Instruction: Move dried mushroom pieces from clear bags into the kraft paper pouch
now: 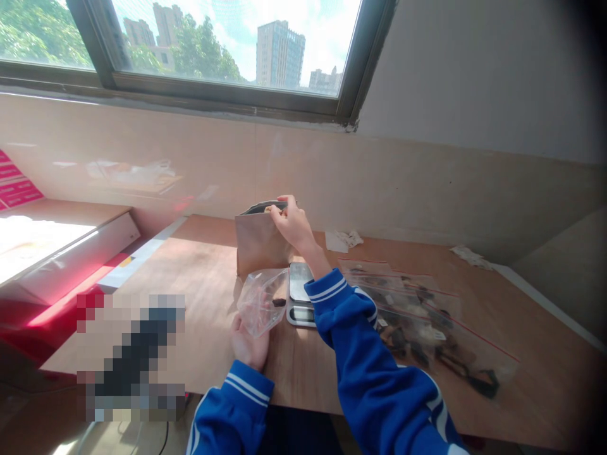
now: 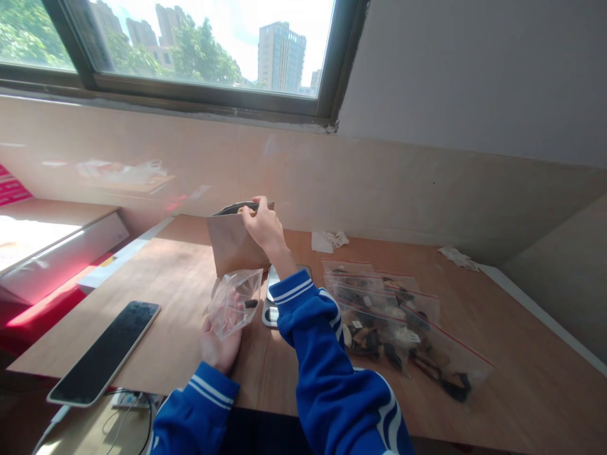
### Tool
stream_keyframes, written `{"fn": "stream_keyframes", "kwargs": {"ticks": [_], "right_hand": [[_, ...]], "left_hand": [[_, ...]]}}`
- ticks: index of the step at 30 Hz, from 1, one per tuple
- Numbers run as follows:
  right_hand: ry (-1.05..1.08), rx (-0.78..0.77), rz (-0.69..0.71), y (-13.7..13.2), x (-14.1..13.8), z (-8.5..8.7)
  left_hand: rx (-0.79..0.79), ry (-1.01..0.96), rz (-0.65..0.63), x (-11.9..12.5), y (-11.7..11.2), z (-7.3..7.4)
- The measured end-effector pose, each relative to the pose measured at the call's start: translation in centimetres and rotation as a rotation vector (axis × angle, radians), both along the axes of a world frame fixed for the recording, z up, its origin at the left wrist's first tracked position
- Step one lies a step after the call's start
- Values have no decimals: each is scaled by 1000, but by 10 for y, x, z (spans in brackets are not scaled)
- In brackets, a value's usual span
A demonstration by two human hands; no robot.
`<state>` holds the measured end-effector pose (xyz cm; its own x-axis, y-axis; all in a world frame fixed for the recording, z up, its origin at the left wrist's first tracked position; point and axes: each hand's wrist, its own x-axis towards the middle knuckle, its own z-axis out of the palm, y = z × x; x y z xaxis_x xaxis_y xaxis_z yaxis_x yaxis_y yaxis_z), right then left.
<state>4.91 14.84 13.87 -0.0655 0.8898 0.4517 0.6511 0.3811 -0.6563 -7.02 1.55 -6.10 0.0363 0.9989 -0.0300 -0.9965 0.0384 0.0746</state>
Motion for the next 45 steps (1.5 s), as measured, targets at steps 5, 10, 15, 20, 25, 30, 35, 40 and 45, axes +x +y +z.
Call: {"fn": "stream_keyframes", "kwargs": {"ticks": [5, 10, 15, 20, 25, 30, 35, 40, 45], "right_hand": [[-14, 62, -52, 0, -3, 1], [-235, 93, -120, -10, -4, 5], [-102, 218, -111, -12, -7, 14], [102, 343, 67, 12, -12, 11], [252, 393, 210, 38, -14, -7], [182, 341, 324, 36, -9, -12], [-34, 300, 246, 21, -2, -4], [-150, 290, 212, 15, 3, -6], [-120, 298, 252, 11, 4, -11]], "left_hand": [[4, 12, 6, 0, 0, 0], [-10, 42, 21, 1, 0, 0], [-38, 44, 34, 1, -1, 2], [-96, 68, 21, 3, -2, 10], [-73, 49, 33, 5, -3, 14], [-38, 39, 8, 3, -3, 9], [58, 46, -72, 0, -3, 4], [74, 67, -58, 0, -3, 5], [56, 69, -49, 0, -1, 4]]}}
